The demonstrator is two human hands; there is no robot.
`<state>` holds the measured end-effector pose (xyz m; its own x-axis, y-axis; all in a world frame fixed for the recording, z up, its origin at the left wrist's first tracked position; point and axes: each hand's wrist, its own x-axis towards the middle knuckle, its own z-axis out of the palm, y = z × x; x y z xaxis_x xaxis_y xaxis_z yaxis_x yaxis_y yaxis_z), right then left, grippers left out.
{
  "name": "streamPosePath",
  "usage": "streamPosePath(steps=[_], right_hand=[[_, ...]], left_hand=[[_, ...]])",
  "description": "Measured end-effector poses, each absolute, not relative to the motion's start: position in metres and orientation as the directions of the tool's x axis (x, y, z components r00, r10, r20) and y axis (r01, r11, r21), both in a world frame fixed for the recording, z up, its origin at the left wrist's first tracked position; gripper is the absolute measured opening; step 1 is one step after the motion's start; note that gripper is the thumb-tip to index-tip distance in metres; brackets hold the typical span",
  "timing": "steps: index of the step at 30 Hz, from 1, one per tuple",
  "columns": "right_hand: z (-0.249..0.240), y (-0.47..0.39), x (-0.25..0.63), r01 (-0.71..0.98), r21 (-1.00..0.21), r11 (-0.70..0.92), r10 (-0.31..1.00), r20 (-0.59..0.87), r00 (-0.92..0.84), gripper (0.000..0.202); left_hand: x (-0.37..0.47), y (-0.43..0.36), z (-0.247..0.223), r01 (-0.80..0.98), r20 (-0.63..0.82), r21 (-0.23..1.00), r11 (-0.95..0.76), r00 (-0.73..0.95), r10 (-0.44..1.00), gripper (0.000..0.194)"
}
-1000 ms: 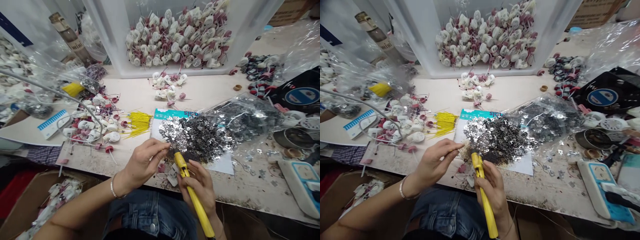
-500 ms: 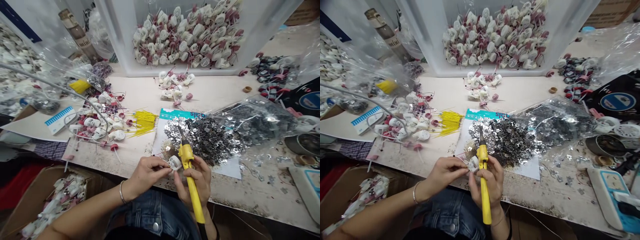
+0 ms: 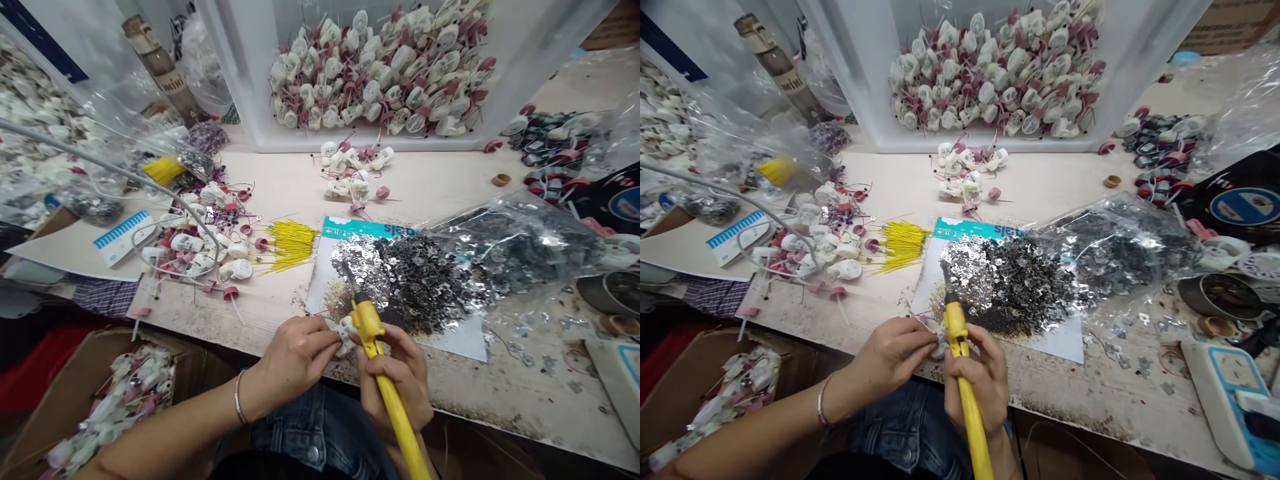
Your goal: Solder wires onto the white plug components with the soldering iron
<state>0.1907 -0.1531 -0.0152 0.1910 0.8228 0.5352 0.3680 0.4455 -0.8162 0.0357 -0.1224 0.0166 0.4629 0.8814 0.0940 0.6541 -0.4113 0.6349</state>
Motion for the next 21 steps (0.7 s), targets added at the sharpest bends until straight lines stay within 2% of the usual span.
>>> streamPosePath(steps=[3,6,9,12,15,17,21], right_hand=[[-0.012,-0.16,0.196,0.402,-0.806,0.435,0.802,0.549,0.234,0.021],[-0.011,-0.165,0.199,0.459,-0.757,0.465,0.771,0.601,0.211,0.022],[-0.014,-0.165,0.194,0.44,-0.787,0.433,0.806,0.556,0.201,0.023],[-0.013,-0.16,0.185,0.438,-0.82,0.368,0.854,0.484,0.19,0.021],[-0.011,-0.155,0.179,0.47,-0.816,0.336,0.847,0.48,0.229,0.022],[-0.011,-0.154,0.179,0.498,-0.787,0.364,0.826,0.52,0.217,0.022],[-0.014,-0.158,0.181,0.472,-0.77,0.429,0.805,0.563,0.187,0.022]], left_hand=[[0.034,-0.128,0.014,0.694,0.16,0.526,-0.491,0.487,0.859,0.018],[0.034,-0.132,0.01,0.642,0.197,0.612,-0.462,0.442,0.875,0.017],[0.035,-0.133,0.007,0.607,0.228,0.649,-0.459,0.421,0.878,0.016],[0.035,-0.134,0.006,0.619,0.342,0.554,-0.556,0.44,0.83,0.016],[0.034,-0.134,0.006,0.62,0.431,0.486,-0.616,0.443,0.786,0.015],[0.035,-0.134,0.007,0.626,0.414,0.502,-0.597,0.431,0.801,0.016],[0.038,-0.136,0.009,0.639,0.19,0.654,-0.404,0.379,0.906,0.013]])
